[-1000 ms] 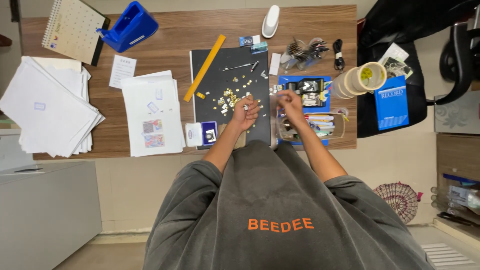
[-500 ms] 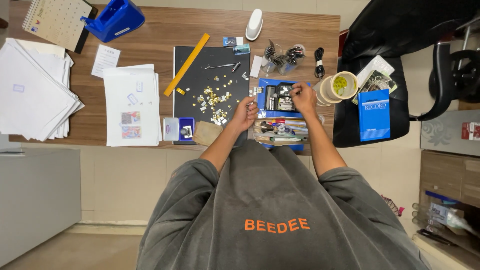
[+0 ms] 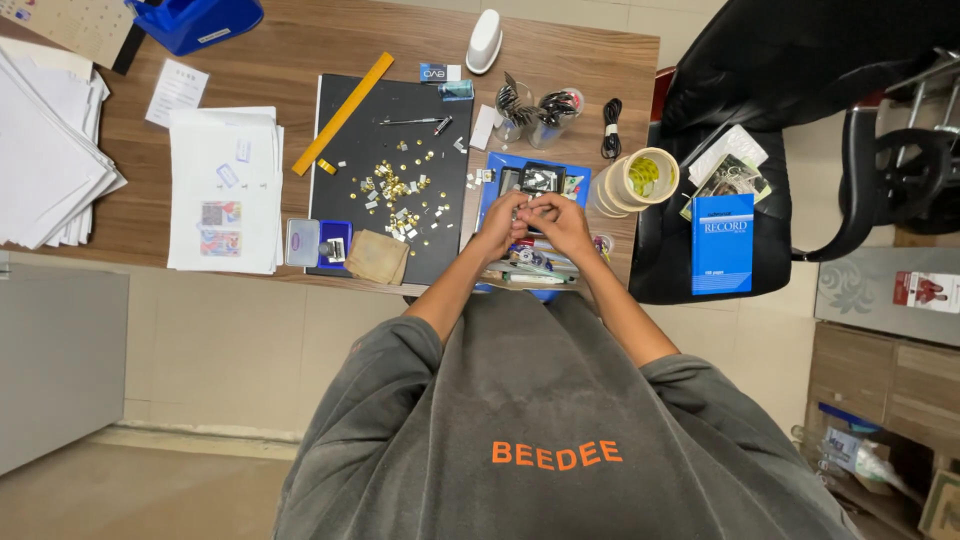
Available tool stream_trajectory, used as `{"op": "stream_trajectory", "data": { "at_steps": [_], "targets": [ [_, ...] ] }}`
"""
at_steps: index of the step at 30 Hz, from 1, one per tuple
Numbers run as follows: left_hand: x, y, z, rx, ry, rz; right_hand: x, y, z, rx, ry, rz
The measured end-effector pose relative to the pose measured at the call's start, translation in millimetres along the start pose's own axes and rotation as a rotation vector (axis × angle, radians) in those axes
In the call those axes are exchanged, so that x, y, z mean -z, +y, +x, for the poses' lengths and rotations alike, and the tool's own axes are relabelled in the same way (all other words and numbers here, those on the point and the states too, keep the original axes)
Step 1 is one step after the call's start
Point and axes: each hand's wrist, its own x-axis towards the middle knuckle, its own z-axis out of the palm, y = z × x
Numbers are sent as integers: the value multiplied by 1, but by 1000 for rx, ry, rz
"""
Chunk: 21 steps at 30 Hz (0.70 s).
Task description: The person sits at a desk and assembles small electronic components by hand. They pick up small metallic parts and wires from a pile on a black mat and connect them together, occasionally placing the assembled pieces into a blue organizer box.
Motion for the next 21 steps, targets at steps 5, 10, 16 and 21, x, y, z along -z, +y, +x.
{"op": "stream_trajectory", "data": {
  "at_steps": [5, 10, 16, 21],
  "targets": [
    [-4, -12, 1, -14, 10, 61, 8, -4, -2, -223, 13, 197],
    [3, -14, 14, -49, 10, 112, 9, 12, 9, -271, -46, 253],
    [-1, -10, 30, -90, 17, 254, 17, 18, 25, -197, -67, 220],
    [-8, -5, 44, -173, 45, 513, 25, 50, 45, -222, -14, 300]
  ]
}}
